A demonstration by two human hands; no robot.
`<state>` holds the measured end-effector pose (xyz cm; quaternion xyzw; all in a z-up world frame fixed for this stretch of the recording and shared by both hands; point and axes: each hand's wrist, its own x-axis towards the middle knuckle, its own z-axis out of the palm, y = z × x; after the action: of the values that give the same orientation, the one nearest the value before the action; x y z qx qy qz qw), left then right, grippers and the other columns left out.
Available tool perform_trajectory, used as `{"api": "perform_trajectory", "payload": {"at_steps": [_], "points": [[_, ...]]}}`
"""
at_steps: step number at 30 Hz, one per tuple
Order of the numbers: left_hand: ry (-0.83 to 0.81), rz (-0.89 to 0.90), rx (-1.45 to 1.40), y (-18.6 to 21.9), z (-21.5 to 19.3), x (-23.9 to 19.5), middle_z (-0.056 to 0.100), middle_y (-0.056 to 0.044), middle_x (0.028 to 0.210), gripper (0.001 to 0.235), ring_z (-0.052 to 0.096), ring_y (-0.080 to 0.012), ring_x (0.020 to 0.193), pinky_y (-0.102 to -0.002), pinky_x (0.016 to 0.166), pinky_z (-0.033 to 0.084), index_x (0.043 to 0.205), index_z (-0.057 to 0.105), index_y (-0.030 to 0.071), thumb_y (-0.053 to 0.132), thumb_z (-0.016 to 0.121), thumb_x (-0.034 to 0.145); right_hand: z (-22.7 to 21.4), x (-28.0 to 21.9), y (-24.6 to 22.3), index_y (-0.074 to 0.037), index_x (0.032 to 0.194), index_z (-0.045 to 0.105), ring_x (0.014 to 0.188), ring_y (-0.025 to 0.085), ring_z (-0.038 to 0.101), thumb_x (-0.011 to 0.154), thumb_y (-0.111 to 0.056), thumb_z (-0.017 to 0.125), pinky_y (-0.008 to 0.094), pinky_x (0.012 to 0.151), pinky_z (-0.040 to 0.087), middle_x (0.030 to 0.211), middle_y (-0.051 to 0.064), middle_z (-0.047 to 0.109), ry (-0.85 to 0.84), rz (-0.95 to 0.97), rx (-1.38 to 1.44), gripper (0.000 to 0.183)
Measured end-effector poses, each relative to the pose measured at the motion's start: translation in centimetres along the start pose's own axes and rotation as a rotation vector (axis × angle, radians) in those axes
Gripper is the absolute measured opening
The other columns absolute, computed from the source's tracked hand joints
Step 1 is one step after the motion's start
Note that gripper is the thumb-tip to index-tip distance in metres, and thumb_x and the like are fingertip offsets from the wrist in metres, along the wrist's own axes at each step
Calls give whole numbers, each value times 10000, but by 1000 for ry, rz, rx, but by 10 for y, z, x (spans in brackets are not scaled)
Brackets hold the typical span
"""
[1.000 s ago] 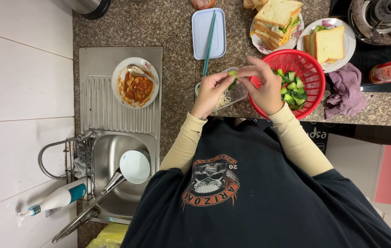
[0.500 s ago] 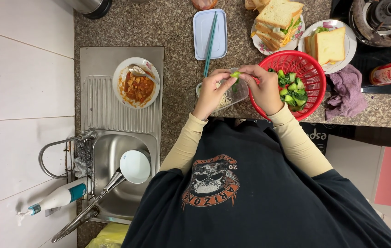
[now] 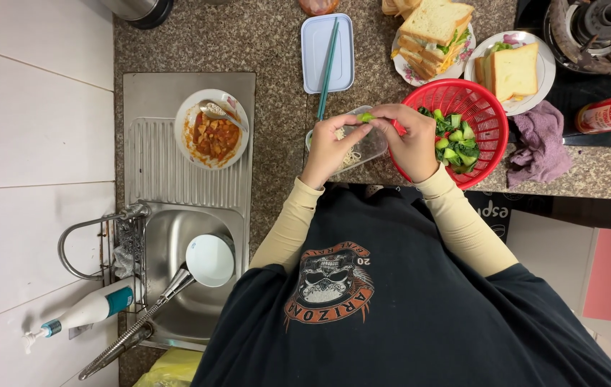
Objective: The person stands at a kitchen counter and places leafy green vegetables and cucumber pieces by hand from a red basket into a plastic container, tearing the greens into smaller pieces as they work. Sandwiches on plates, a bowl of cooked food, and condiment bottles sit on the counter around them.
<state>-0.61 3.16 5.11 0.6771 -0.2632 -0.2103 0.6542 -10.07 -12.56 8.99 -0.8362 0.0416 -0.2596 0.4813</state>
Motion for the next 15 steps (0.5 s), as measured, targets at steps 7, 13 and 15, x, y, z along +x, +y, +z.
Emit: {"api": "perform_trajectory", "payload": {"at_steps": [7, 13, 15], "points": [[-58, -25, 29, 0, -1, 0, 799, -70, 1006, 256, 735, -94, 911, -255, 839, 578, 1088, 771, -20, 160, 802, 909, 2, -2, 11, 40, 1139, 709, 1047, 171, 718, 1002, 61, 711, 290, 961, 570, 1143, 123, 752, 44, 112, 278, 138], [-114, -108, -50, -4, -2, -4, 795, -79, 1013, 276, 718, -106, 897, -271, 813, 578, 1107, 772, -31, 152, 807, 905, -2, 1, 10, 48, 1127, 706, 1076, 171, 708, 999, 98, 700, 298, 985, 572, 1177, 128, 739, 40, 107, 320, 138], [-158, -148, -225, 1, -3, -5, 768, -55, 1024, 372, 724, -98, 934, -267, 859, 580, 1272, 702, -4, 172, 761, 950, -3, 0, 11, 34, 1111, 720, 1076, 183, 708, 965, 105, 719, 299, 964, 573, 1194, 133, 735, 39, 85, 275, 162]]}}
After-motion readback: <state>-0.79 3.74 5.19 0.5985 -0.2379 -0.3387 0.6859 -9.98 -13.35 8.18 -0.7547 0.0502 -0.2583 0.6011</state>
